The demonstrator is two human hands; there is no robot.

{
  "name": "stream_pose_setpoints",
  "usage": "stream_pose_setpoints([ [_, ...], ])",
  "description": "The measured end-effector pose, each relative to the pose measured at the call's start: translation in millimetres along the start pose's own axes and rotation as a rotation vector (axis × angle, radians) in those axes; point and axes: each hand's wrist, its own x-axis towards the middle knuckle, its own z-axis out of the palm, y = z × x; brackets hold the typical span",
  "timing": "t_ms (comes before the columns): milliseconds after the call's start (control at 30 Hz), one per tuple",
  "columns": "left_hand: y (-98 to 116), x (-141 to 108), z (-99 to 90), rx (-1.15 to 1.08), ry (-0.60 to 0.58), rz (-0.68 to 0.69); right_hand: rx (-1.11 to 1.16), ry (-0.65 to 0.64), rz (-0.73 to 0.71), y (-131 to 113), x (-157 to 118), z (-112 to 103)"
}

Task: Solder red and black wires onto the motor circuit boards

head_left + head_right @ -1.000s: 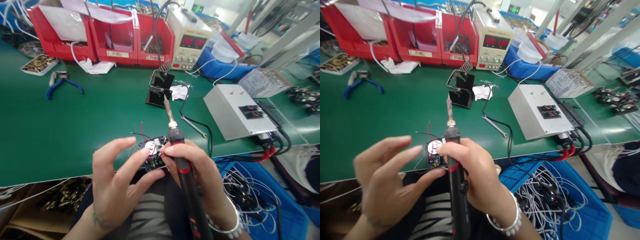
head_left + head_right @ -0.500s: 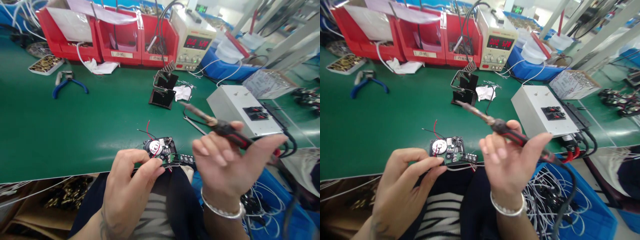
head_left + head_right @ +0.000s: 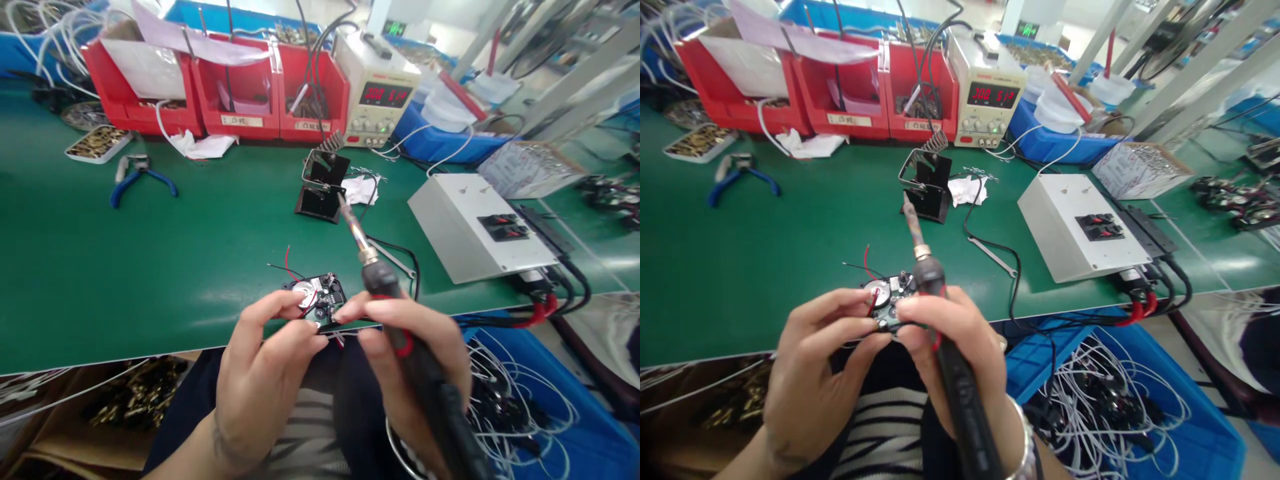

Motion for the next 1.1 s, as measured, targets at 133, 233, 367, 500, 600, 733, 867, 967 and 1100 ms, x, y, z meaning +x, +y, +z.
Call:
stream_pose_setpoints([
  [133, -1.0, 17.0, -13.5, -0.024, -0.147, 0.044, -0.226, -0.104, -0.120, 8.2, -2.9, 6.9],
  [233, 0.3, 26.2, -18.4, -0.072, -0.195, 0.003, -0.285, -0.109, -0.126, 13.0, 1.3, 6.6],
  [367, -0.2, 26.9, -21.3, -0.143, -0.173, -0.077, -0.305, -0.141, -0.132, 12.7, 3.7, 3.7],
  [500, -0.5, 21.8, -20.0, -0.277, -0.154, -0.173, -0.306, -0.175, -0.135, 10.3, 3.4, 0.4],
  [600, 0.8, 20.9, -15.9, -0.412, -0.184, -0.216, -0.213, -0.141, -0.128, 8.1, 3.8, -0.7],
  [733, 2.8, 22.2, -12.5, -0.406, -0.235, -0.211, -0.018, -0.118, -0.064, 3.4, 3.7, -0.9],
  [867, 5.0, 21.8, -13.3, -0.365, -0.271, -0.184, 0.043, -0.115, -0.055, 0.7, 2.4, -0.6],
  [967, 7.1, 22.1, -15.2, -0.277, -0.247, -0.180, -0.009, -0.161, -0.093, 3.8, 1.9, -1.3],
  [1100, 5.0, 25.2, -19.0, -0.172, -0.239, -0.212, -0.120, -0.290, -0.135, 11.8, -0.3, -4.9],
])
